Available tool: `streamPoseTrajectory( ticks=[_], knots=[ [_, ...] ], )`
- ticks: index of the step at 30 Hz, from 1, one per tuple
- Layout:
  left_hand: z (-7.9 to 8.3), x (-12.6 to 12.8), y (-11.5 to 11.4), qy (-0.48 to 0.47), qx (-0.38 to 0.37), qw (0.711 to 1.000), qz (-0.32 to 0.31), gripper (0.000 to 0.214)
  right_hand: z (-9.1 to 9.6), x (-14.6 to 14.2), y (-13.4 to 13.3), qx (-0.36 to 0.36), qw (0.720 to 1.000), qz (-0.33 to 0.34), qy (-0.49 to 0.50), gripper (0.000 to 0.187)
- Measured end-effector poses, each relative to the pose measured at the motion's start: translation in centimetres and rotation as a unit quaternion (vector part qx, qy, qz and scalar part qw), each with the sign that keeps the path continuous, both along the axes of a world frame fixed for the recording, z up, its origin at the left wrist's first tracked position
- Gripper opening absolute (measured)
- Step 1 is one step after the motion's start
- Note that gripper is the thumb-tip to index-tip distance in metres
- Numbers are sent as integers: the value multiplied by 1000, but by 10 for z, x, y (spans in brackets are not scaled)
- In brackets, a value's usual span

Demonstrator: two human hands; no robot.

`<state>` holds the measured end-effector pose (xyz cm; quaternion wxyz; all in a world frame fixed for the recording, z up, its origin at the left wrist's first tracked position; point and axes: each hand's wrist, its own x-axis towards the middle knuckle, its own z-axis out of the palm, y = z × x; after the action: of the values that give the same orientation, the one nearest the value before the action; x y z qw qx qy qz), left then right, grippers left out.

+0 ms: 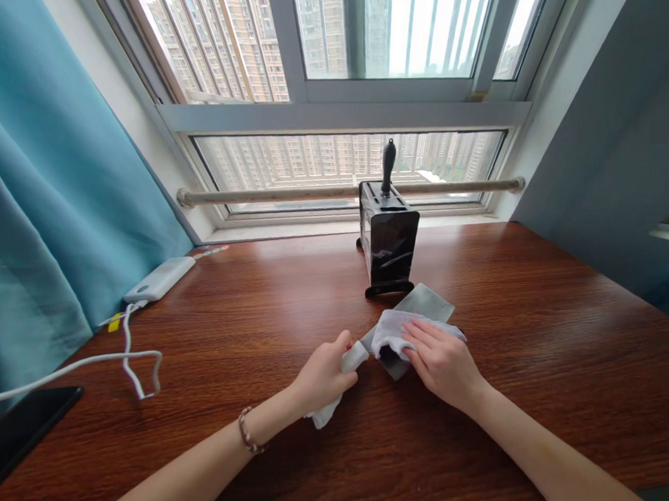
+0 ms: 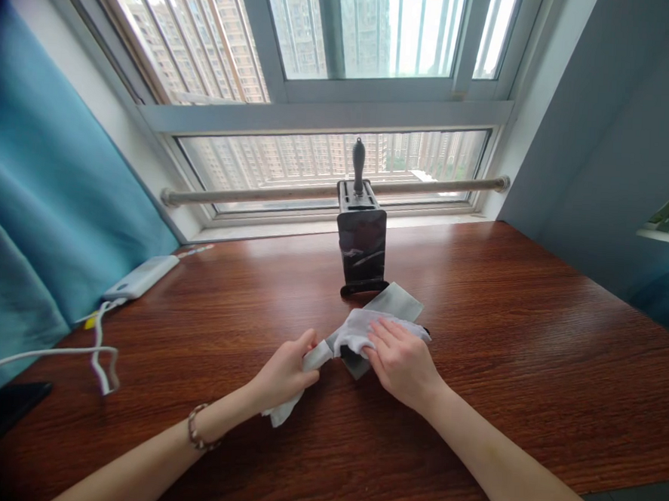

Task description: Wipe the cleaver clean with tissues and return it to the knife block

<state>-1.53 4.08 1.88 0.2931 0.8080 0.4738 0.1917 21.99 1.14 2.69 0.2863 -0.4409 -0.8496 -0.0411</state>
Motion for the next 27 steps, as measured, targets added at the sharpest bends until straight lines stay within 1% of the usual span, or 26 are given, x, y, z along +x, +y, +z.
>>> streamPoseTrajectory(
  ticks=[1, 2, 3, 5, 7, 9, 12, 15, 19, 23, 27],
  knots=[
    [0, 0, 0, 2, -2, 1000, 0, 22, -1, 0, 1, 4, 1000, -20, 1, 30],
    [-1, 0, 0, 4, -1, 1000, -2, 22, -2, -1, 1, 3, 1000, -18, -4, 30],
    [-1, 0, 0, 5, 0, 1000, -5, 22, -2, -2, 1, 0, 1000, 1, -15, 32],
    [0, 1, 0, 5, 3, 1000, -20, 20, 0, -5, -1, -12, 997, 62, -43, 35],
    [3, 2, 1, 0, -1, 999, -47, 17, 3, -10, -5, -26, 991, 111, -71, 37],
    [6, 3, 2, -2, -6, 997, -74, 17, 6, -14, -9, -39, 986, 141, -83, 38],
    [10, 3, 4, 13, -4, 995, -99, 16, 10, -19, -13, -58, 981, 167, -84, 37],
    [12, 3, 5, 32, 0, 993, -115, 15, 11, -22, -15, -73, 979, 170, -83, 37],
    [10, 3, 6, 35, 4, 991, -130, 17, 5, -25, -15, -80, 982, 151, -80, 42],
    [7, 2, 6, 33, 8, 990, -135, 17, -4, -30, -13, -67, 985, 127, -99, 46],
    [6, 1, 7, 41, 2, 990, -134, 20, -7, -37, -10, -47, 990, 100, -92, 44]
  ],
)
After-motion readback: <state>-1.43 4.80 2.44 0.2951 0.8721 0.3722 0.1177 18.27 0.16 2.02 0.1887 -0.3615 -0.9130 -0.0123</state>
